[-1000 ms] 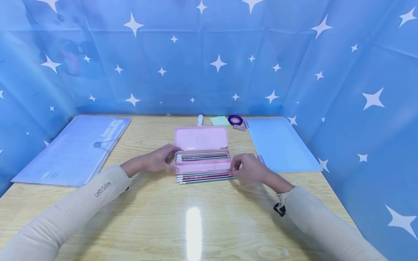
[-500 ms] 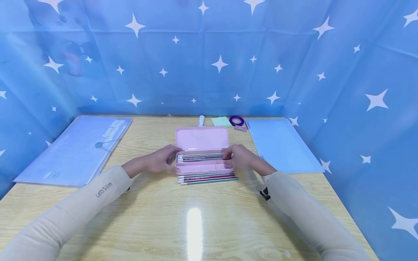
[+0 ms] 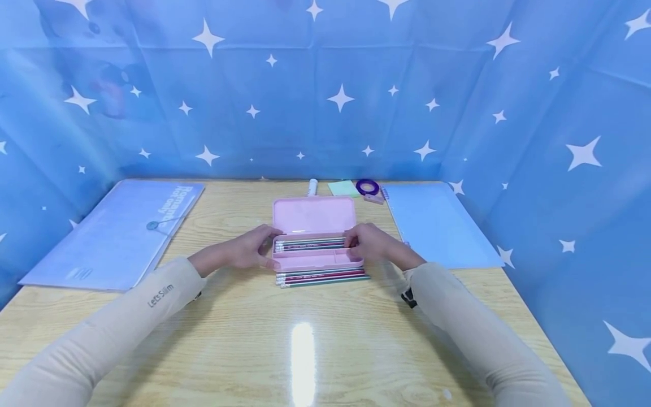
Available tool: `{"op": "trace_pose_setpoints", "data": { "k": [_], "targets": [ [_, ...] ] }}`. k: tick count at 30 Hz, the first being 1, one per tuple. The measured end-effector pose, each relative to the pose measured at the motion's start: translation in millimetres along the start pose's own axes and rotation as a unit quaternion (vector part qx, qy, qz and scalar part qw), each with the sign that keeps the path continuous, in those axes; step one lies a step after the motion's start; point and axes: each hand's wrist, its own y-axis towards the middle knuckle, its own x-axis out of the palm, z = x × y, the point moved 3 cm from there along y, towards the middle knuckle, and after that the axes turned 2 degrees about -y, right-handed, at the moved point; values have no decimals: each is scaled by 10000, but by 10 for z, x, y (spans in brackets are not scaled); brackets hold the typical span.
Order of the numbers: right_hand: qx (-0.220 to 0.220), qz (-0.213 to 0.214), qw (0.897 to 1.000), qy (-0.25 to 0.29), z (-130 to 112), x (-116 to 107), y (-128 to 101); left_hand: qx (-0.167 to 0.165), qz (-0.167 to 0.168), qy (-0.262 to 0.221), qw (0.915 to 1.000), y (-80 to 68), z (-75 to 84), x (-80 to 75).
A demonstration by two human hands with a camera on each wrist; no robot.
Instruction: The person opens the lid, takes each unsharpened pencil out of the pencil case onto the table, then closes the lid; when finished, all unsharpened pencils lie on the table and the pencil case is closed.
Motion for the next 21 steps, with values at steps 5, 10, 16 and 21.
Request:
{"op": "trace_pose_setpoints", "data": {
  "k": [5, 10, 16, 21],
  "targets": [
    [-126, -244, 9996, 107, 7, -10, 35, -5, -1, 8, 10000, -13, 10, -6],
    [-116, -356, 9988, 328, 28, -24, 35, -3, -14, 23, 10000, -11, 4, 0],
    [-240, -205, 9986, 416, 65, -48, 39, 10, -13, 4, 10000, -5, 3, -6],
    [-357, 195, 9979, 507, 59, -101, 7, -10, -21, -28, 10000, -7, -5, -7]
  ]
}}
